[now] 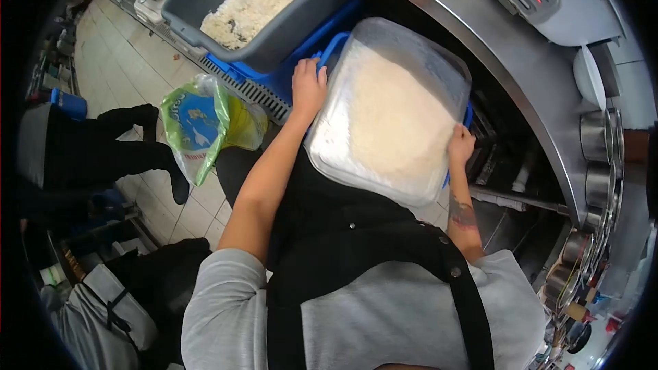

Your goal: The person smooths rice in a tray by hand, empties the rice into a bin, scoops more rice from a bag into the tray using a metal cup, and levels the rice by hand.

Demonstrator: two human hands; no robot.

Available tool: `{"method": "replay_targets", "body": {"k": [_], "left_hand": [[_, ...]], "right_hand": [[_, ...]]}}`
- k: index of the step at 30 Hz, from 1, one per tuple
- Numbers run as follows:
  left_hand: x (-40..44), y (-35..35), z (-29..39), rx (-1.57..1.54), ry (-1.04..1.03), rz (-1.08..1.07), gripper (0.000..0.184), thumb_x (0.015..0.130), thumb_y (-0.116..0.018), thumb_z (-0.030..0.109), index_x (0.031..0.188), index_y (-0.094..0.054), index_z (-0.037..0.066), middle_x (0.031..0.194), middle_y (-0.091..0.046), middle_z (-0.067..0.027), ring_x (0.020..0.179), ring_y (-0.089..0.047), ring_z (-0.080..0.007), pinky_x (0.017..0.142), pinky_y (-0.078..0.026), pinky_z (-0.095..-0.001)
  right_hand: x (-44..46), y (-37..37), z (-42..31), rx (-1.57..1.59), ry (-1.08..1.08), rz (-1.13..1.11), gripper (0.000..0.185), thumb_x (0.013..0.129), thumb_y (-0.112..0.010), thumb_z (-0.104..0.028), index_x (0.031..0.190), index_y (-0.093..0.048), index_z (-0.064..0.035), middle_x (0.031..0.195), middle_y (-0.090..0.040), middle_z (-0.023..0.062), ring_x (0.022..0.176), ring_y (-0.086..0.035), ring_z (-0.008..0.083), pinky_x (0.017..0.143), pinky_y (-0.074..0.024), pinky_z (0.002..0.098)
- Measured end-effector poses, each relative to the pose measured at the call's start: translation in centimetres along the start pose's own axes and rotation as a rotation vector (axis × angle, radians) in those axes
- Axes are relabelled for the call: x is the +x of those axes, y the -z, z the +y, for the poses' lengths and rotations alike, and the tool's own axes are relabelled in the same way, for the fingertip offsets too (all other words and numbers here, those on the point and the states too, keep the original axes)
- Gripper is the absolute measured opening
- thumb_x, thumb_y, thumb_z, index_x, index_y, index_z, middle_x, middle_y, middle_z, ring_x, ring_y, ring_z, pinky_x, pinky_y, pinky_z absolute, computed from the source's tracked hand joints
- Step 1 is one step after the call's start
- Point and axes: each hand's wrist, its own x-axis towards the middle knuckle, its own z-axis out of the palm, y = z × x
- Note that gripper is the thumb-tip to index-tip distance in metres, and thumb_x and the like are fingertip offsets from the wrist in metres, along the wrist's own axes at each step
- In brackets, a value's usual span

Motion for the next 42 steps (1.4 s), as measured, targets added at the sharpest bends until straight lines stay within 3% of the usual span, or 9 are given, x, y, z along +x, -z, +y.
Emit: {"method": "replay_targets", "body": {"k": [3, 6, 12, 16, 22, 29, 33, 38, 42], "left_hand": [[-2.1, 2.0, 1.5, -0.092, 0.064, -0.140, 0.021, 0.087, -0.055, 0.011, 0.101, -0.065, -0.001, 0.101, -0.061, -0.0194, 0.097, -0.057, -0.0363, 0.085, -0.045, -0.0431], [-4.8, 1.9, 0.3, 0.020, 0.037, -0.139, 0.026, 0.078, -0.051, -0.004, 0.101, -0.063, -0.002, 0.106, -0.060, -0.0173, 0.098, -0.055, -0.0384, 0.086, -0.044, -0.0454], [-5.9, 2.2, 1.3, 0.137, -0.100, 0.049, 0.038, 0.079, -0.052, -0.003, 0.116, -0.057, -0.002, 0.121, -0.055, -0.0206, 0.116, -0.049, -0.0397, 0.099, -0.039, -0.0435], [-7.6, 0.8, 3.4, -0.136, 0.007, -0.172, 0.047, 0.088, -0.059, 0.016, 0.128, -0.048, -0.006, 0.135, -0.045, -0.0246, 0.129, -0.040, -0.0403, 0.110, -0.031, -0.0421], [-6.2, -4.2, 6.2, -0.343, 0.064, -0.105, 0.066, 0.084, -0.064, 0.031, 0.134, -0.042, -0.006, 0.140, -0.040, -0.0276, 0.133, -0.034, -0.0428, 0.112, -0.026, -0.0438], [-3.5, -5.7, 10.1, -0.296, -0.279, -0.458, 0.069, 0.076, -0.069, 0.045, 0.130, -0.052, 0.006, 0.139, -0.045, -0.0230, 0.132, -0.036, -0.0402, 0.112, -0.026, -0.0459], [-6.7, -4.9, 12.4, -0.058, -0.511, -0.569, 0.072, 0.070, -0.069, 0.052, 0.131, -0.054, 0.015, 0.141, -0.041, -0.0182, 0.137, -0.030, -0.0361, 0.111, -0.019, -0.0599], [-7.3, -4.4, 11.5, 0.124, -0.548, -0.614, 0.058, 0.068, -0.077, 0.023, 0.122, -0.058, 0.022, 0.139, -0.044, -0.0081, 0.137, -0.030, -0.0311, 0.111, -0.018, -0.0625], [-5.7, -4.1, 8.7, 0.128, -0.392, -0.460, 0.041, 0.075, -0.072, 0.024, 0.114, -0.061, 0.019, 0.136, -0.046, -0.0072, 0.133, -0.034, -0.0321, 0.109, -0.022, -0.0612]], "right_hand": [[0.5, -1.1, -5.5, -0.162, -0.100, -0.006, 0.037, 0.088, -0.053, -0.037, 0.111, -0.069, -0.0131, 0.136, -0.044, 0.0291, 0.132, -0.034, 0.0406, 0.097, -0.0262, 0.0704], [0.7, -2.6, -6.4, -0.208, 0.016, 0.134, 0.037, 0.088, -0.051, -0.035, 0.111, -0.069, -0.0122, 0.145, -0.033, 0.0299, 0.138, -0.026, 0.0426, 0.096, -0.0183, 0.0773], [3.4, -2.2, -5.1, -0.258, 0.272, 0.006, 0.039, 0.092, -0.048, -0.038, 0.109, -0.070, -0.0105, 0.151, -0.030, 0.0183, 0.142, -0.023, 0.0335, 0.104, -0.0184, 0.0702], [6.1, -1.1, -3.6, -0.046, 0.413, -0.110, 0.044, 0.090, -0.051, -0.049, 0.101, -0.074, -0.0123, 0.148, -0.038, 0.0060, 0.140, -0.028, 0.0259, 0.106, -0.0234, 0.0640], [5.9, -1.7, -4.7, -0.117, 0.313, -0.003, 0.048, 0.084, -0.057, -0.056, 0.098, -0.074, -0.0138, 0.143, -0.044, 0.0000, 0.134, -0.036, 0.0245, 0.104, -0.0291, 0.0617], [9.1, -3.5, -3.6, -0.131, 0.284, -0.053, 0.041, 0.087, -0.055, -0.050, 0.097, -0.074, -0.0148, 0.138, -0.049, -0.0027, 0.127, -0.045, 0.0252, 0.099, -0.0355, 0.0584], [11.9, -4.2, -3.0, -0.073, 0.366, -0.081, 0.040, 0.088, -0.054, -0.048, 0.097, -0.073, -0.0140, 0.125, -0.059, 0.0022, 0.110, -0.058, 0.0305, 0.090, -0.0453, 0.0490], [10.5, -3.0, -4.6, -0.095, 0.369, 0.000, 0.038, 0.088, -0.054, -0.046, 0.094, -0.072, -0.0129, 0.106, -0.066, 0.0088, 0.094, -0.063, 0.0368, 0.081, -0.0502, 0.0452], [10.1, -2.7, -5.5, -0.082, 0.313, -0.015, 0.037, 0.087, -0.054, -0.048, 0.092, -0.072, -0.0156, 0.105, -0.066, 0.0098, 0.091, -0.064, 0.0369, 0.081, -0.0500, 0.0463]]}}
